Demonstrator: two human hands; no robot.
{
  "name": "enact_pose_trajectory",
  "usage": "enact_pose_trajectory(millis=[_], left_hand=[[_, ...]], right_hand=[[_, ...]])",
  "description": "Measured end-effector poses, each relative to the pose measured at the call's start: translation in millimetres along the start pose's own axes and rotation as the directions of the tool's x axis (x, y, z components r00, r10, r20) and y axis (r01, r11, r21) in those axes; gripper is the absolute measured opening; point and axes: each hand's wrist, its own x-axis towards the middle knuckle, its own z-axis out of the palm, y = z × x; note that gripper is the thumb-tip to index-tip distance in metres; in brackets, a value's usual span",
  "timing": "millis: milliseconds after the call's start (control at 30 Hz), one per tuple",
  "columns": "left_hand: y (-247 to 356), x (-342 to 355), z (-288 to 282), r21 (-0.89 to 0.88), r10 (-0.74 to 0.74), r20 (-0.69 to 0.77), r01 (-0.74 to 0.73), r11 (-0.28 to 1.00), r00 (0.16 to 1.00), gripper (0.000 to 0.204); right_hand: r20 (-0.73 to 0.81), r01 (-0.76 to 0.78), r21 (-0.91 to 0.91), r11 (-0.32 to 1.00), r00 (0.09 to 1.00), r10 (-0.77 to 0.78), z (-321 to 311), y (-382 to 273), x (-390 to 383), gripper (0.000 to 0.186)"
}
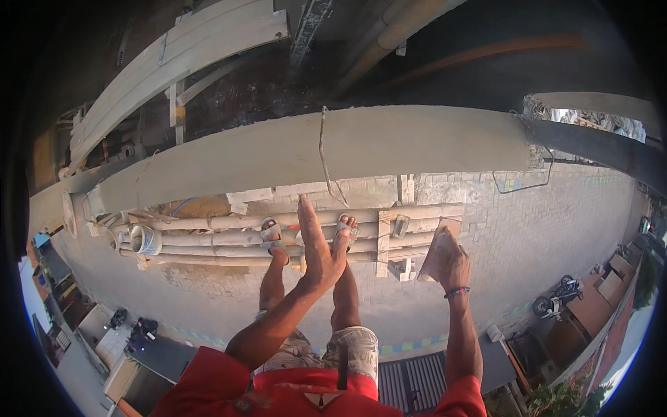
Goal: The person smooths a freshly applied concrete surface on a long beam using a rectangular trowel. They repeatedly rub the trowel along the beam's top and side edges while standing on a bamboo scaffold.
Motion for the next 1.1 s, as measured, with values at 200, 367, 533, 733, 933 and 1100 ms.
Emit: enact_pose_trajectory(millis=[200, 367, 533, 733, 933, 1100], left_hand=[[7, 39, 37, -0.110, 0.157, 0.014, -0.155, 0.982, 0.988, 0.087], [19, 48, 47, -0.066, 0.146, 0.212, -0.135, 0.989, 0.966, 0.087], [10, 55, 25, 0.067, 0.205, 0.346, -0.242, 0.968, 0.916, 0.086], [-78, 13, -85, 0.268, 0.114, 0.522, -0.289, 0.919, 0.845, 0.081], [-188, -71, -212, 0.615, -0.435, 0.649, -0.093, 0.783, 0.625, 0.070], [-292, -141, -352, 0.652, -0.681, 0.265, 0.394, 0.648, 0.682, 0.060]], right_hand=[[0.261, -0.070, 0.159, 0.985, 0.965, 0.027, 70, -7, -109, 0.053], [0.304, -0.179, 0.269, 0.946, 0.948, 0.093, 106, -18, -165, 0.051], [0.314, -0.255, 0.209, 0.944, 0.932, 0.182, 123, 0, -198, 0.052], [0.257, -0.408, 0.250, 0.878, 0.902, 0.346, 127, 45, -244, 0.059], [0.126, -0.610, 0.286, 0.739, 0.788, 0.603, 147, 82, -294, 0.062], [0.132, -0.502, 0.500, 0.706, 0.850, 0.511, 138, 14, -258, 0.063]])
